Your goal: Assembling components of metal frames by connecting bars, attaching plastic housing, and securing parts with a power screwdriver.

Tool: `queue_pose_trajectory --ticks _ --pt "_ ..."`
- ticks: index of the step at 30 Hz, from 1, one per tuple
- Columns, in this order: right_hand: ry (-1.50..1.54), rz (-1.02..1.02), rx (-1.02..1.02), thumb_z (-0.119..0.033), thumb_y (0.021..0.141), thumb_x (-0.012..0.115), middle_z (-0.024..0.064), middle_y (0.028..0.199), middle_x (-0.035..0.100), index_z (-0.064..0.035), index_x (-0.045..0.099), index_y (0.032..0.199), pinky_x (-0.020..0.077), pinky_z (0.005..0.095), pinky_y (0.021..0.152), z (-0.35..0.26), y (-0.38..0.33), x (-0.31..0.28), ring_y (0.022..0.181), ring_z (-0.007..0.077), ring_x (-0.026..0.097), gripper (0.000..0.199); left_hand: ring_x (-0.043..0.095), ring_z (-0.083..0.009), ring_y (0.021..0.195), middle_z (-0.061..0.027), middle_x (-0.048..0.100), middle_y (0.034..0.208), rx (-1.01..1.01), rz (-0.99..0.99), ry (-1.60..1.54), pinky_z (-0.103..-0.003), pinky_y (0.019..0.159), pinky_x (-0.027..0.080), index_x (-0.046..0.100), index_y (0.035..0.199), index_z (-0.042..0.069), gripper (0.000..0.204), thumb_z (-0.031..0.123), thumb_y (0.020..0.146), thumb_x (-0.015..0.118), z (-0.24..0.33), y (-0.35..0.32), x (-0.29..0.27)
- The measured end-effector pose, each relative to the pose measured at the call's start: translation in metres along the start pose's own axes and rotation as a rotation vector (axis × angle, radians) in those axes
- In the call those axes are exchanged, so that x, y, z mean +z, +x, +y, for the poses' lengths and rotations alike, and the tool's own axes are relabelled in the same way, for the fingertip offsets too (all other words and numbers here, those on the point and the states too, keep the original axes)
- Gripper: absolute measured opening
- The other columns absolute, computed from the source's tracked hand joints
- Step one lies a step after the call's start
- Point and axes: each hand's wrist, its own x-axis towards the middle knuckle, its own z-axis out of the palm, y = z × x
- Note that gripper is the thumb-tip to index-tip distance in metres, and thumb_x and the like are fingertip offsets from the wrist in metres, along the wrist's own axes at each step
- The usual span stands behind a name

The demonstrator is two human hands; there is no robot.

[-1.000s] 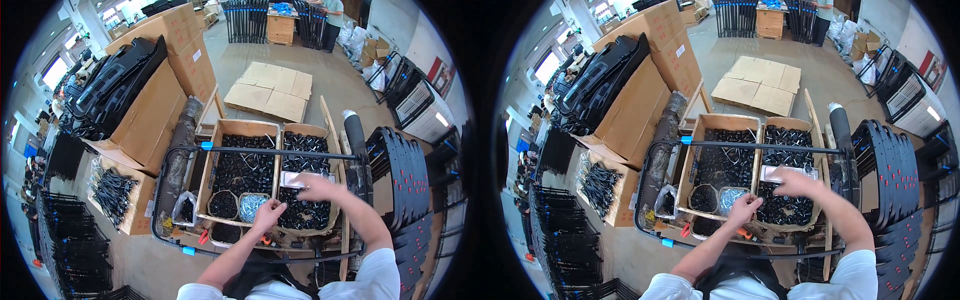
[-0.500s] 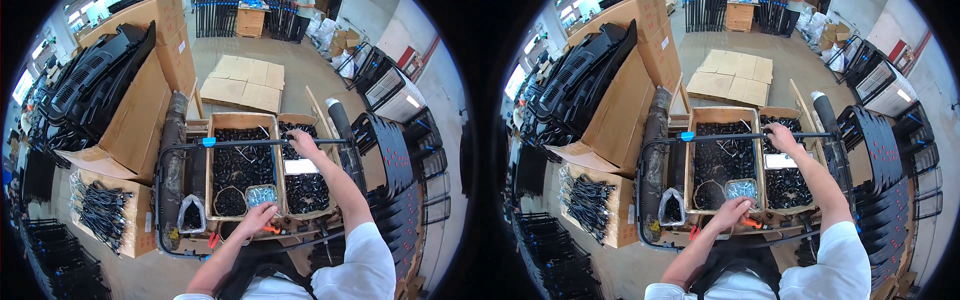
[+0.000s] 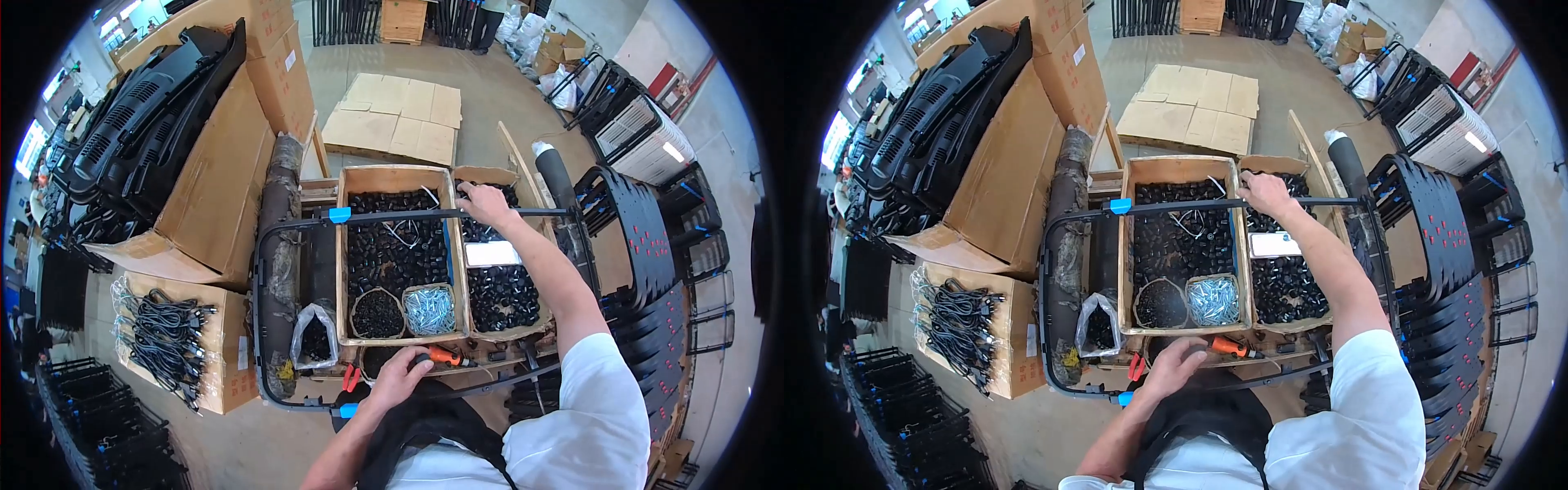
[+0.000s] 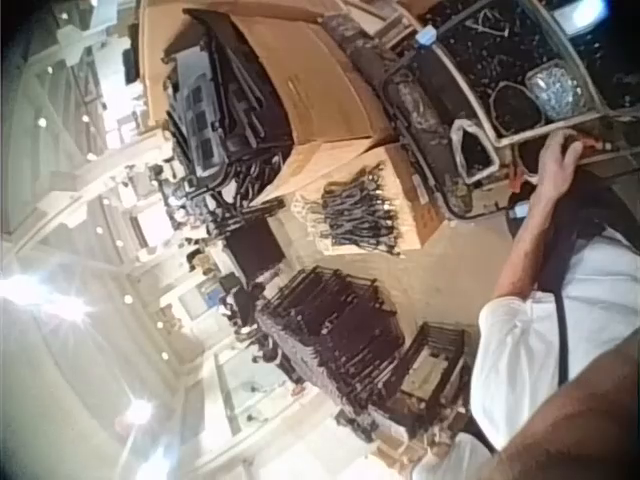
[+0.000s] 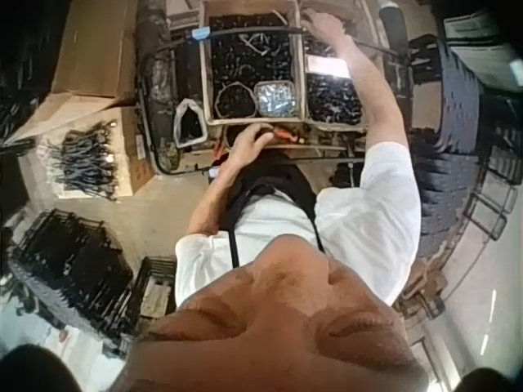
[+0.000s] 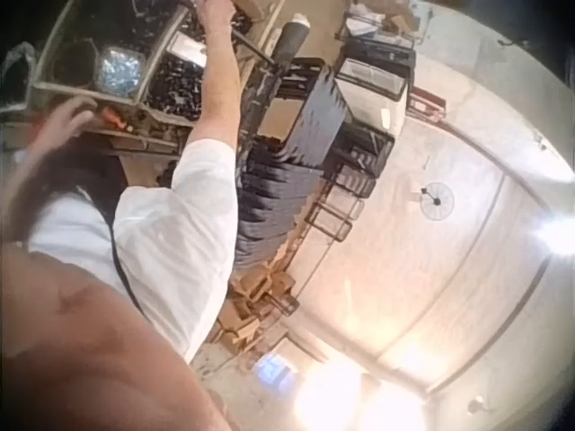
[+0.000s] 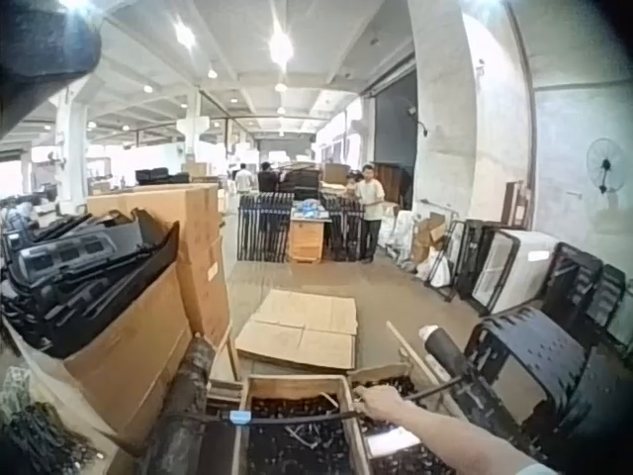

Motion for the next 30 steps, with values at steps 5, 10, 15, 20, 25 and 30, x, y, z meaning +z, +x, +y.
queue_pose_trajectory --ticks 5,10,15,20,25,30 --pt "-0.077 -0.034 0.049 -0.042 0.102 0.052 0.0252 0.1 0.074 -0.0024 0.067 0.111 0.057 0.0562 0.087 0.02 0.006 0.015 0.097 0.0443 0.072 0.044 0.071 -0.0297 0.098 -0.0172 0.071 0.109 0.106 0.066 0.125 -0.036 0.086 0.056 0.066 0.132 0.005 0.039 0.023 0.098 0.072 0.0 -0.005 0.025" --pt "-0.087 -0.111 -0.073 -0.04 0.094 0.058 0.0282 0.101 0.072 0.0031 0.063 0.111 0.0565 0.056 0.09 0.031 0.018 0.003 0.099 0.0478 0.069 0.047 0.071 -0.029 0.095 -0.0188 0.072 0.111 -0.126 0.065 0.066 -0.038 0.086 0.056 0.063 0.134 0.004 0.041 0.021 0.097 0.073 0.009 -0.015 0.066" --pt "-0.186 -0.141 0.07 -0.051 0.102 0.055 0.0196 0.115 0.076 -0.0045 0.075 0.115 0.0576 0.0491 0.095 -0.001 0.019 -0.001 0.112 0.0353 0.072 0.052 0.072 -0.0312 0.111 -0.0205 0.07 0.123 0.002 0.03 0.167 -0.041 0.094 0.056 0.061 0.134 0.004 0.039 0.019 0.099 0.071 0.002 -0.019 0.111" --pt "0.0 0.006 0.086 -0.041 0.102 0.061 0.0212 0.127 0.068 -0.0086 0.07 0.127 0.0548 0.0507 0.101 0.01 0.017 0.029 0.119 0.038 0.068 0.043 0.071 -0.0331 0.111 -0.0189 0.07 0.124 -0.104 -0.004 0.054 -0.041 0.093 0.057 0.06 0.134 0.006 0.039 0.016 0.098 0.071 0.007 -0.02 0.151" --pt "0.128 0.026 0.074 -0.035 0.101 0.063 0.0223 0.133 0.061 -0.0104 0.071 0.126 0.0529 0.052 0.104 0.011 0.017 0.034 0.123 0.0401 0.064 0.036 0.071 -0.032 0.1 -0.0158 0.071 0.116 -0.013 -0.1 0.167 -0.039 0.086 0.057 0.063 0.13 0.007 0.035 0.015 0.097 0.072 0.007 -0.021 0.158" --pt "0.115 0.006 0.044 -0.038 0.101 0.063 0.023 0.133 0.06 -0.0082 0.071 0.125 0.053 0.0506 0.104 0.016 0.017 0.025 0.123 0.0406 0.063 0.039 0.07 -0.0327 0.104 -0.014 0.071 0.119 -0.064 -0.074 0.031 -0.038 0.088 0.057 0.064 0.13 0.007 0.035 0.013 0.096 0.072 0.008 -0.023 0.159"
